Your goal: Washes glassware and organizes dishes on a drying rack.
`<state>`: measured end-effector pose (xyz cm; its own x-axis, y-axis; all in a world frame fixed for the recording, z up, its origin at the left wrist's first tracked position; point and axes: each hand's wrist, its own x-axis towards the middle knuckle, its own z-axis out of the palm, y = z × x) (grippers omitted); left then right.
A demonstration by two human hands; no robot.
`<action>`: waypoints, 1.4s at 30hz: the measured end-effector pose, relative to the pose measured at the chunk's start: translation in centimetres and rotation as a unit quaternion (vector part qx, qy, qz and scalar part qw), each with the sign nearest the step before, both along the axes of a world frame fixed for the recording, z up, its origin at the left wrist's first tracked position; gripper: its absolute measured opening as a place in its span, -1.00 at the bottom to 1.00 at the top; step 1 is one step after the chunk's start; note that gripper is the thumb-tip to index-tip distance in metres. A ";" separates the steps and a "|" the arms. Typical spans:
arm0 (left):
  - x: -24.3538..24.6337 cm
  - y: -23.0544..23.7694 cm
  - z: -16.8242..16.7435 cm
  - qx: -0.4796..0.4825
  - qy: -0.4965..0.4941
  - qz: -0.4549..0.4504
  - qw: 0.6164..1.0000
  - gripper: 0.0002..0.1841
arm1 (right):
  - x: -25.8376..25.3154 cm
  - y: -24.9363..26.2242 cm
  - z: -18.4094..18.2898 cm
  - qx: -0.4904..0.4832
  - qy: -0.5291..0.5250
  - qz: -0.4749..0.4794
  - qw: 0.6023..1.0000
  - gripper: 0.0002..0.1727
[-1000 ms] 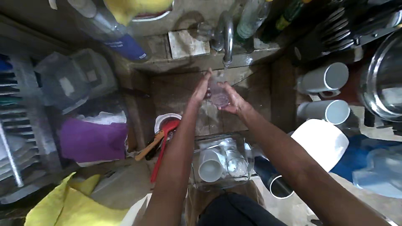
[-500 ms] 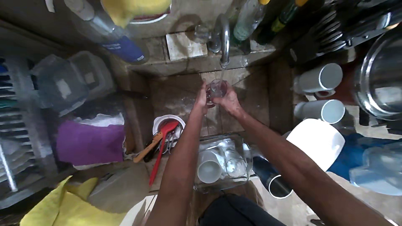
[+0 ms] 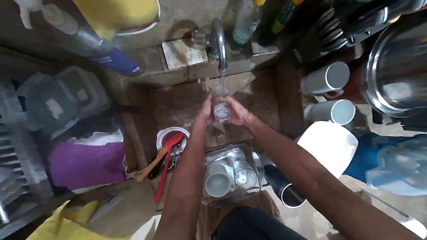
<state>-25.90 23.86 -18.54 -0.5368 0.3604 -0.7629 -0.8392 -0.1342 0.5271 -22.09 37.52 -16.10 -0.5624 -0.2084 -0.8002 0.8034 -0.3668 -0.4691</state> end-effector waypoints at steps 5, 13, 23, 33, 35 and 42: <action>-0.9 1.2 -0.9 0.060 -0.015 -0.014 0.998 -0.34 | -0.3 1.7 -0.5 -0.094 -0.021 0.004 0.995 -0.40; -1.8 3.8 0.9 -0.212 0.217 -0.016 0.953 -0.49 | -0.2 -0.1 -0.7 0.448 0.166 0.188 0.858 -0.20; -1.7 3.1 0.3 -0.141 0.173 -0.023 0.975 -0.62 | -0.5 0.6 -1.9 0.362 0.172 0.180 0.898 -0.18; -1.9 1.7 -0.6 -0.060 0.172 -0.052 0.982 -0.64 | -0.9 1.4 -0.3 0.259 0.158 0.196 0.933 -0.33; -1.5 3.0 0.6 -0.155 0.193 -0.026 0.969 -0.65 | -0.6 0.6 -1.5 0.392 0.166 0.205 0.881 -0.24; -2.7 -1.0 3.3 -0.095 0.173 -0.031 0.980 -0.43 | 0.2 1.8 -2.3 0.352 0.187 0.231 0.887 -0.03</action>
<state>-28.63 22.90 -15.24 -0.7566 0.2698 -0.5956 -0.6094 0.0395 0.7919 -21.87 39.35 -18.37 -0.8009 -0.0075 -0.5987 0.5316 0.4514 -0.7167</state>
